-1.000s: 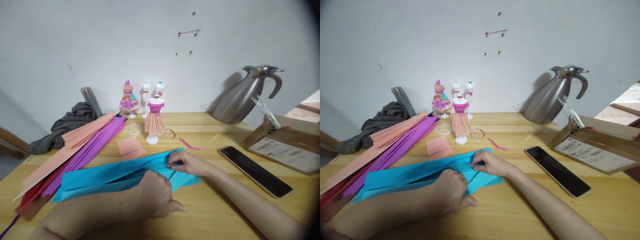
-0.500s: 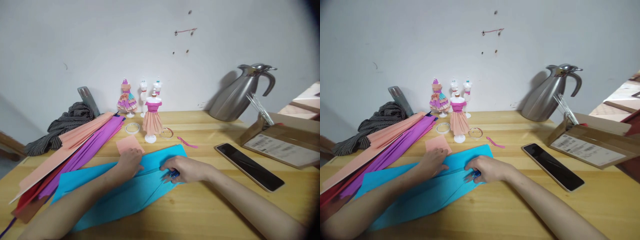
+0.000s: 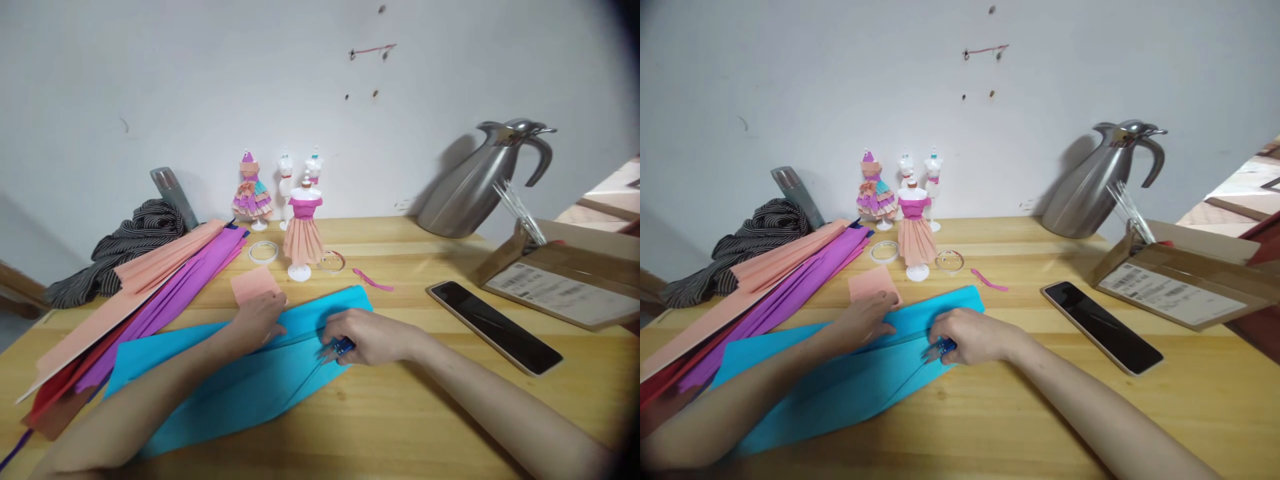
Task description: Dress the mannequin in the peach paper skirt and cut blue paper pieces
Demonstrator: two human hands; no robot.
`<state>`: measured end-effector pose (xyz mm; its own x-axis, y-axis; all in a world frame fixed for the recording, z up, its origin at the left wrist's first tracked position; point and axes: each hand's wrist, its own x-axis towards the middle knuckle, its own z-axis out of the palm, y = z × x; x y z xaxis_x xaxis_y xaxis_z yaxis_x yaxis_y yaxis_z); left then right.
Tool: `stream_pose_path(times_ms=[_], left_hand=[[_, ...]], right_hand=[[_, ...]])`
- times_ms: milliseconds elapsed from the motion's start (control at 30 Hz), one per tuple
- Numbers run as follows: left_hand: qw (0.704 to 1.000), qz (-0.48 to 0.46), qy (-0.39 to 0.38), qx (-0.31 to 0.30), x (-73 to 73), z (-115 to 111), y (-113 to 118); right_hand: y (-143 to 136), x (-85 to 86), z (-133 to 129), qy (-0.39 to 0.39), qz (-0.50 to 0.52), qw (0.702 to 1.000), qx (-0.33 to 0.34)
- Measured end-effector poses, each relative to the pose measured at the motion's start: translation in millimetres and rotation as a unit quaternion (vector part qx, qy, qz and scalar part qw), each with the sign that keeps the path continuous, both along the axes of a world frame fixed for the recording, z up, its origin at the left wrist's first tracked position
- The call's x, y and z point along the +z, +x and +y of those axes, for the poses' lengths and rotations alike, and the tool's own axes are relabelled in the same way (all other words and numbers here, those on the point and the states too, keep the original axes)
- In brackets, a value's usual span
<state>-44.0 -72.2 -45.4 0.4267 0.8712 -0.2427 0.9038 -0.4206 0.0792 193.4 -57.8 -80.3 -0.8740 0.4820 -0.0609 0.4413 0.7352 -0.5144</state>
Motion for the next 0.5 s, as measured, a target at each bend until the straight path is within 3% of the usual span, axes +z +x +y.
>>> stream_pose_path(times_ms=[200, 500], left_hand=[[1.000, 0.012, -0.021, -0.020, 2.7, -1.2, 4.3], [0.997, 0.064, 0.030, -0.006, -1.1, -12.5, 12.4]], right_hand=[[-0.7, 3.6, -0.8, 0.004, -0.006, 1.000, 0.016], [-2.8, -2.4, 0.5, 0.055, -0.019, 0.997, -0.043]])
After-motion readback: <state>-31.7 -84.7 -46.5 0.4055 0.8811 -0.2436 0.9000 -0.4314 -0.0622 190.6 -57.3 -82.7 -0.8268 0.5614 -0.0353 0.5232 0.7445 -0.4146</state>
